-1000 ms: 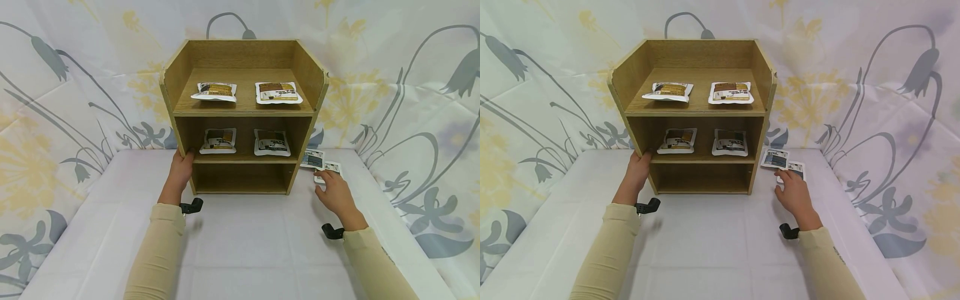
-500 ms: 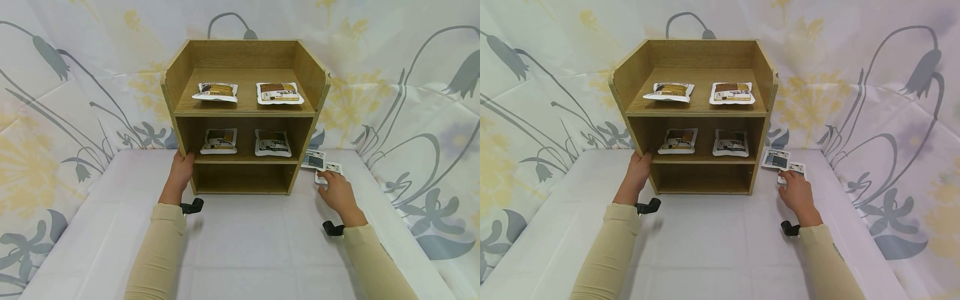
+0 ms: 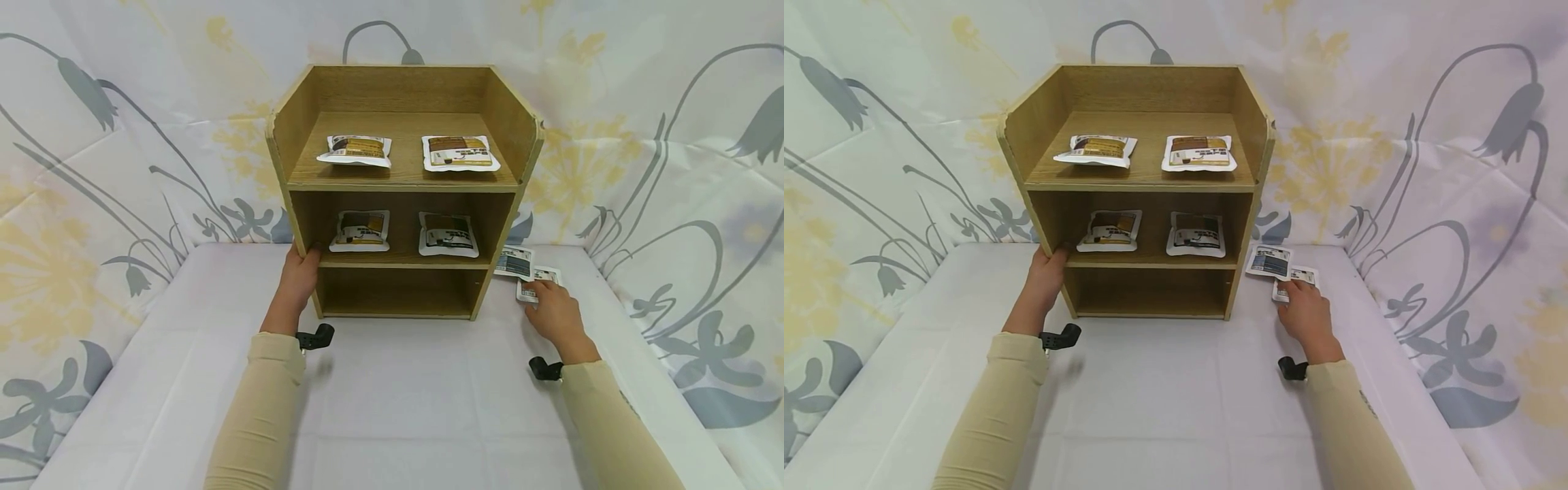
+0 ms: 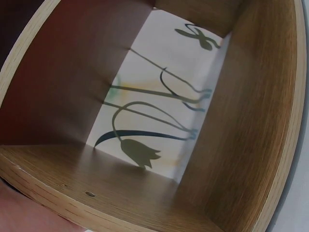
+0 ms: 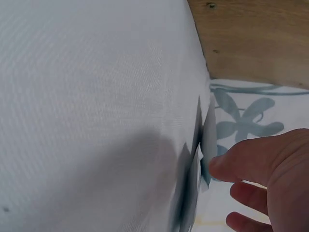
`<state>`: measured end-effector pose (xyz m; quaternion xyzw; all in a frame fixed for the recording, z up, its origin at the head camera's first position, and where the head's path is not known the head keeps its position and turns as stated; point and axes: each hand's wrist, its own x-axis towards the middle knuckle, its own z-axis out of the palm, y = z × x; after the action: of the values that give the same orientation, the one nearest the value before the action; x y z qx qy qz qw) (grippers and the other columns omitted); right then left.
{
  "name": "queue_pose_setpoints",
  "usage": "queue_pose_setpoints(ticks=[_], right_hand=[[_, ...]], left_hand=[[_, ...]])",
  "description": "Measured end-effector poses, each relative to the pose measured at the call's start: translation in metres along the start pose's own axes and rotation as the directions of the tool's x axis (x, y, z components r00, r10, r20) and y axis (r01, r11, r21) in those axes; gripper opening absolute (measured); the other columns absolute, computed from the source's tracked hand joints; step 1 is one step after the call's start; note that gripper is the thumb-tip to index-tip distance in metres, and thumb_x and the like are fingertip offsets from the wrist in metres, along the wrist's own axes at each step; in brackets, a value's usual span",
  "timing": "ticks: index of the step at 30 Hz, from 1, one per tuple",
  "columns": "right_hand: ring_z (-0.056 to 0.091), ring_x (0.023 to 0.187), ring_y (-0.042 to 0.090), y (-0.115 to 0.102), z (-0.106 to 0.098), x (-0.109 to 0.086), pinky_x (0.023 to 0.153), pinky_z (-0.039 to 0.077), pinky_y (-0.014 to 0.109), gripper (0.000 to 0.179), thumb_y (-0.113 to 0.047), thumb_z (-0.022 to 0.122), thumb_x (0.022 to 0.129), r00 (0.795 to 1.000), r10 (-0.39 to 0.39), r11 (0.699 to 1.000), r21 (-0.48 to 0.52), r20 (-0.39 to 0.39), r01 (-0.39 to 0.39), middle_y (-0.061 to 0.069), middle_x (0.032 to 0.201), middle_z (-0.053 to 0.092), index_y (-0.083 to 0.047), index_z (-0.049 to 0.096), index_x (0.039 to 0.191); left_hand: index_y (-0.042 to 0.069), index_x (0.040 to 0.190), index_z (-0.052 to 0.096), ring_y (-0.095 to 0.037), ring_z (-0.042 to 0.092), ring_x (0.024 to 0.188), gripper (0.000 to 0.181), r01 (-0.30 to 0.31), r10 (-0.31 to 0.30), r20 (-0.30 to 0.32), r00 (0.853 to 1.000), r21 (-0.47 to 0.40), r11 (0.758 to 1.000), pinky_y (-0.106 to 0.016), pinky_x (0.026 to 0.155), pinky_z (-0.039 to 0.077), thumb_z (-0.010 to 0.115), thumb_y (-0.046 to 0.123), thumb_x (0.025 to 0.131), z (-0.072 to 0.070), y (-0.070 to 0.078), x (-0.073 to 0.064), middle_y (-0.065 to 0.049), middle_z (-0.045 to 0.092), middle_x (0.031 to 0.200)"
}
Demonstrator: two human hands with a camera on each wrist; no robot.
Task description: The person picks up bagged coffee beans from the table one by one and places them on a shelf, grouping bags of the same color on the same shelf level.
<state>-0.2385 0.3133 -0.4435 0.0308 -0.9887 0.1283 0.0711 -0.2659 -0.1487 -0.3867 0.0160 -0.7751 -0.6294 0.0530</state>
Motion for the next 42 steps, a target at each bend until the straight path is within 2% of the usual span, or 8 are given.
queue_pose_setpoints(ticks=[7, 16, 25, 42], right_hand=[[0.044, 0.120, 0.054, 0.003, 0.000, 0.003, 0.085, 0.041, 0.067, 0.041, -0.010, 0.056, 0.088, 0.998, 0.023, 1.000, -0.001, 0.050, -0.023, 0.029, 0.139, 0.044, -0.003, 0.056, 0.128], [0.041, 0.124, 0.054, 0.006, 0.004, 0.006, 0.091, 0.039, 0.068, 0.040, -0.011, 0.054, 0.089, 0.989, 0.059, 0.998, -0.021, 0.132, -0.057, 0.029, 0.142, 0.041, -0.004, 0.056, 0.129], [0.041, 0.124, 0.054, 0.013, 0.010, 0.013, 0.092, 0.040, 0.068, 0.040, -0.009, 0.055, 0.089, 0.989, 0.051, 0.998, -0.037, 0.139, -0.046, 0.031, 0.143, 0.040, -0.003, 0.056, 0.129], [0.053, 0.113, 0.052, 0.015, 0.007, 0.018, 0.084, 0.042, 0.067, 0.036, -0.013, 0.061, 0.091, 0.989, 0.054, 0.995, -0.090, 0.136, -0.042, 0.027, 0.134, 0.053, -0.009, 0.060, 0.127]], left_hand=[[0.017, 0.149, 0.029, -0.034, 0.042, 0.131, 0.051, -0.002, 0.002, 0.002, 1.000, -0.005, 1.000, -0.051, 0.114, 0.030, 0.038, 0.033, 0.102, 0.001, 0.001, 0.000, -0.018, 0.041, 0.146], [0.020, 0.152, 0.026, -0.032, 0.037, 0.137, 0.053, -0.023, 0.024, 0.011, 1.000, -0.010, 1.000, -0.049, 0.116, 0.026, 0.038, 0.034, 0.103, 0.001, 0.002, -0.003, -0.015, 0.037, 0.151], [0.018, 0.151, 0.027, -0.034, 0.039, 0.136, 0.052, -0.014, 0.014, -0.002, 1.000, 0.012, 1.000, -0.051, 0.115, 0.027, 0.037, 0.033, 0.103, 0.001, 0.003, -0.003, -0.017, 0.039, 0.149], [0.018, 0.151, 0.028, -0.032, 0.038, 0.137, 0.052, -0.025, 0.025, 0.001, 1.000, 0.000, 1.000, -0.050, 0.116, 0.026, 0.038, 0.034, 0.102, 0.000, 0.001, -0.001, -0.016, 0.038, 0.150]])
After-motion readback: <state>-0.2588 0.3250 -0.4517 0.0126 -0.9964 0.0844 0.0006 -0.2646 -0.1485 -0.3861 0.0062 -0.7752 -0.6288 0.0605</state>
